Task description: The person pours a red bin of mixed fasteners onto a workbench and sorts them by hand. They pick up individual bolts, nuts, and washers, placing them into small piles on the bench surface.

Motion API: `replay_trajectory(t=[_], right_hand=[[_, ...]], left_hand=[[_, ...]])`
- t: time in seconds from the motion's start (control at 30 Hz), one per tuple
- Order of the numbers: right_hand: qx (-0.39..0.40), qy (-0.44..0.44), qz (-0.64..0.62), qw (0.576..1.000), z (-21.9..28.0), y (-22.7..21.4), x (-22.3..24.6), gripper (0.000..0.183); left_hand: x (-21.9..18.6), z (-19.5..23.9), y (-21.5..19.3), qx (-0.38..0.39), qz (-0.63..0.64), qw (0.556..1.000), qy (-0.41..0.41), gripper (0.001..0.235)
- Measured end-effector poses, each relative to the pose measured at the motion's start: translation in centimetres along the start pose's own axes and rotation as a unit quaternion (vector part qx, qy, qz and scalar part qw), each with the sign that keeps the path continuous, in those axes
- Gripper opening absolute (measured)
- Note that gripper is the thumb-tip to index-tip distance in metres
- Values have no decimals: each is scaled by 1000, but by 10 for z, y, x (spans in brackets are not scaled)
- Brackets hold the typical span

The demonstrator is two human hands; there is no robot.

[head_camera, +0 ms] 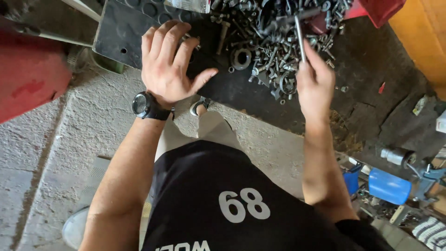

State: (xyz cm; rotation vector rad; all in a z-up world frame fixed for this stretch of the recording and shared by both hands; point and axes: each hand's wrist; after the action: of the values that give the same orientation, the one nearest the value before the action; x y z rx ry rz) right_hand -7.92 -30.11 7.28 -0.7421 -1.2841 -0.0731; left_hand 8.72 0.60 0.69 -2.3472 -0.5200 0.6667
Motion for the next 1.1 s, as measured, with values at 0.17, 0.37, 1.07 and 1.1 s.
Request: replay_trajectory(t=[0.17, 0.37, 1.07, 1.1], right_hand=[[6, -19, -83, 996, 3, -27, -21, 43], [-92, -100, 11, 991, -72, -16, -51, 46], [10, -102, 157, 982, -22, -28, -1, 47], [-11, 7, 115, 993, -9, -30, 10, 47]], left_hand=[[0, 2, 0, 4, -1, 1000, 1, 67], [-2, 2, 0, -2, -1, 1000, 10, 66], [0, 0, 6, -7, -25, 1000, 5, 67], [0, 0, 4, -4, -22, 1000, 5, 67]])
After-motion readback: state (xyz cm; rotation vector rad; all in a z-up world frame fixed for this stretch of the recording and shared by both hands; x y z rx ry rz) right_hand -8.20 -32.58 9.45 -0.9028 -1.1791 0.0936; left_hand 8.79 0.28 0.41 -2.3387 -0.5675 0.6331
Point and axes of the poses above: each hand's wrist, its own z-axis away from the middle knuckle, its own y-axis out of the palm, x = y × z, and after that the axes turned 10 degrees about -z, right-handed
